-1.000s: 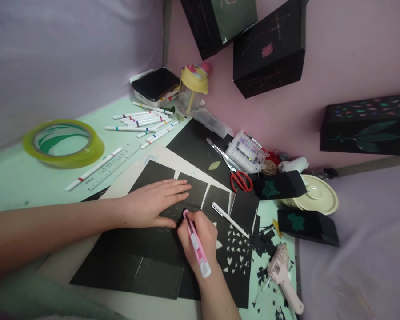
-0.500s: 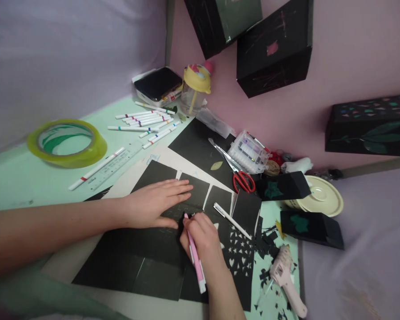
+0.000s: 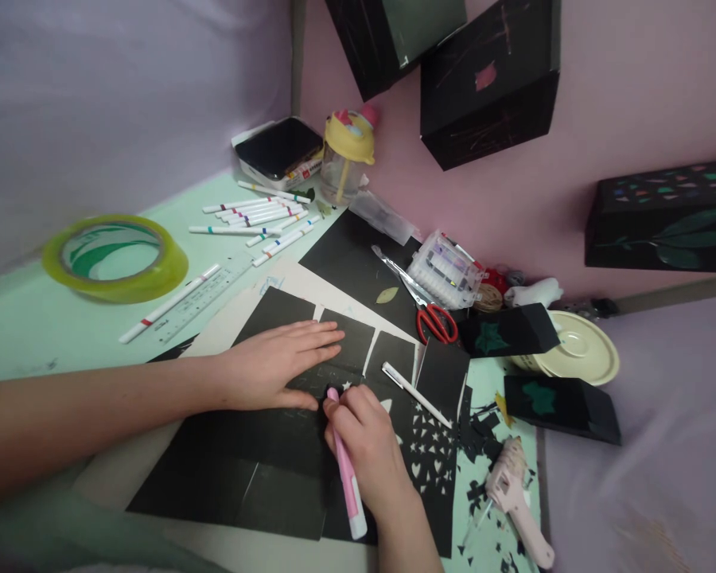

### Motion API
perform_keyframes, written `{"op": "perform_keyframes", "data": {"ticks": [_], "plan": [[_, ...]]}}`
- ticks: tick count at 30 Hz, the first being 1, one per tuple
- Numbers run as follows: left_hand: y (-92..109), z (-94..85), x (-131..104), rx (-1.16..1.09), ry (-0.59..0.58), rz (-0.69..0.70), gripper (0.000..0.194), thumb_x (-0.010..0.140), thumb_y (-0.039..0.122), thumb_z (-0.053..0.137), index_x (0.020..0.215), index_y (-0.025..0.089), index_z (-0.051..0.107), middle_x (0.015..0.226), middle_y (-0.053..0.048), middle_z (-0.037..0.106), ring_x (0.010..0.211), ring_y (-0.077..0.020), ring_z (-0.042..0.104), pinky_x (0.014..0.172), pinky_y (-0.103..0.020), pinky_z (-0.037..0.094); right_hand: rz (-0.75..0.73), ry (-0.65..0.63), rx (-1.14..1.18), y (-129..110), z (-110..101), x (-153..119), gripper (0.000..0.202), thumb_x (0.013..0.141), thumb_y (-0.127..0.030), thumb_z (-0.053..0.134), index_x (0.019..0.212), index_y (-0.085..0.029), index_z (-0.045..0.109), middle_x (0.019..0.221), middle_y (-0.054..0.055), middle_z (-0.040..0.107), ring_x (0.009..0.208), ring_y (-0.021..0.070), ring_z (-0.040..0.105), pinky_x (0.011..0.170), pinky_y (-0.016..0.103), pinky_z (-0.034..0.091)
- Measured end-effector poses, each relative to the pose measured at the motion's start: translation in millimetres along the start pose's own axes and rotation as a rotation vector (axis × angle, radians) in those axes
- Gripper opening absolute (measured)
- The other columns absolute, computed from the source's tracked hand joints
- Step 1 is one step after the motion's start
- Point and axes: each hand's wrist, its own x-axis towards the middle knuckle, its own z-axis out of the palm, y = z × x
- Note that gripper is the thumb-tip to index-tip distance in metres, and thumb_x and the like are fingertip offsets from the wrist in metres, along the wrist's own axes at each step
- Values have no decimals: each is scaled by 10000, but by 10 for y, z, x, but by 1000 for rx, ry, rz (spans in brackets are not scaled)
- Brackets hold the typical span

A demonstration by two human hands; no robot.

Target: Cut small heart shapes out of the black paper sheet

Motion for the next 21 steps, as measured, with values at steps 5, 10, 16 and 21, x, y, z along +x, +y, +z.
{"op": "perform_keyframes", "data": {"ticks": [5, 10, 16, 21], "plan": [[-5, 9, 2, 10, 0, 7, 740, 862, 597, 571, 1415, 128, 421, 1548, -113, 294, 1460, -251, 192, 1187, -382, 155, -8, -42, -87, -27, -25, -20, 186, 919, -78, 491, 951, -178, 645, 767, 46, 526, 709, 169, 487, 596, 285, 422], [-9, 14, 8, 4, 2, 7, 752, 856, 594, 582, 1414, 116, 424, 1544, -120, 300, 1458, -262, 198, 1186, -401, 174, 15, 3, -31, -31, -22, -39, 179, 908, -81, 510, 972, -191, 635, 784, 43, 553, 714, 163, 526, 594, 280, 445], [-2, -3, 9, -9, -8, 4, 768, 846, 603, 590, 1413, 111, 427, 1539, -130, 305, 1453, -271, 212, 1185, -409, 183, 211, 336, 114, -28, 75, -40, 174, 835, -67, 594, 943, -202, 590, 783, 26, 648, 677, 145, 630, 636, 264, 513], [9, -19, 13, -19, -14, -5, 761, 842, 589, 607, 1410, 113, 432, 1533, -132, 318, 1451, -272, 218, 1187, -411, 181, 344, 368, 110, -47, 110, -11, 73, 841, -134, 617, 873, -199, 608, 772, 26, 691, 639, 146, 657, 606, 252, 514]]}}
